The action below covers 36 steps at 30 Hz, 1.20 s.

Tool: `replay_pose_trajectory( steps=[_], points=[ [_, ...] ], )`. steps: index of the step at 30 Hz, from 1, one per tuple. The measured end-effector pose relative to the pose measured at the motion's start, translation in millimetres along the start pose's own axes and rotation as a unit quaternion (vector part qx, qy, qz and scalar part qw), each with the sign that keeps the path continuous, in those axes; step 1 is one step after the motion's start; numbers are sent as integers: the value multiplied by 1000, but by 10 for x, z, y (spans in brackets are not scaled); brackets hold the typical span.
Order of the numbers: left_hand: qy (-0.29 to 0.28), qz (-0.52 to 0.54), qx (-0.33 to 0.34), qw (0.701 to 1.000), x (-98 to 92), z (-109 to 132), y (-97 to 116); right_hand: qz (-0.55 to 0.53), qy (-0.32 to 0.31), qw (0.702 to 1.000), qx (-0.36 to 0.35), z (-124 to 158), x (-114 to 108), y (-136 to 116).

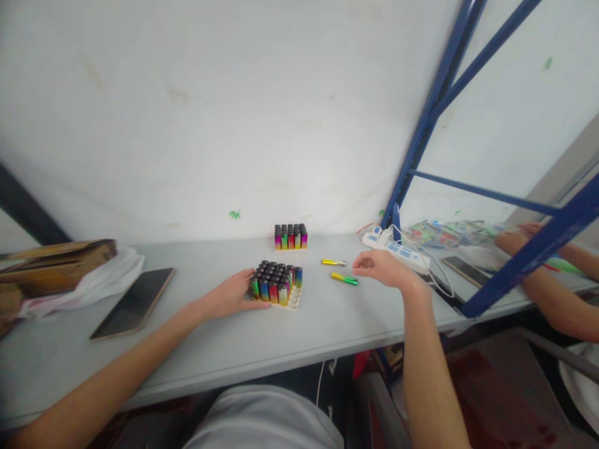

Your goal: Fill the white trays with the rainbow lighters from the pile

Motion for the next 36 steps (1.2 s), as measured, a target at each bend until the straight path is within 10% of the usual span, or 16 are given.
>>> replay_pose_trajectory(
  steps=[8,13,22,36],
  points=[
    [-6,-2,-2,1000,-26,9,21,-2,-83,995,56,-117,303,507],
    [-5,-4,-3,1000,-30,8,25,24,-95,995,32,-299,575,477],
    [-4,2,-6,1000,-25,12,0,-90,7,996,-17,-292,340,204],
    [-6,3,-3,1000,-55,6,55,65,24,997,26,-442,598,306]
  ],
)
Point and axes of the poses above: each hand's wrist, its own z-axis away from the middle knuckle, its own x-axis out of the palm, y = z × x, the point moved 7 cm from there along -z, towards the middle knuckle, and after that the axes turned 14 degrees about y, right-handed, at the moved point
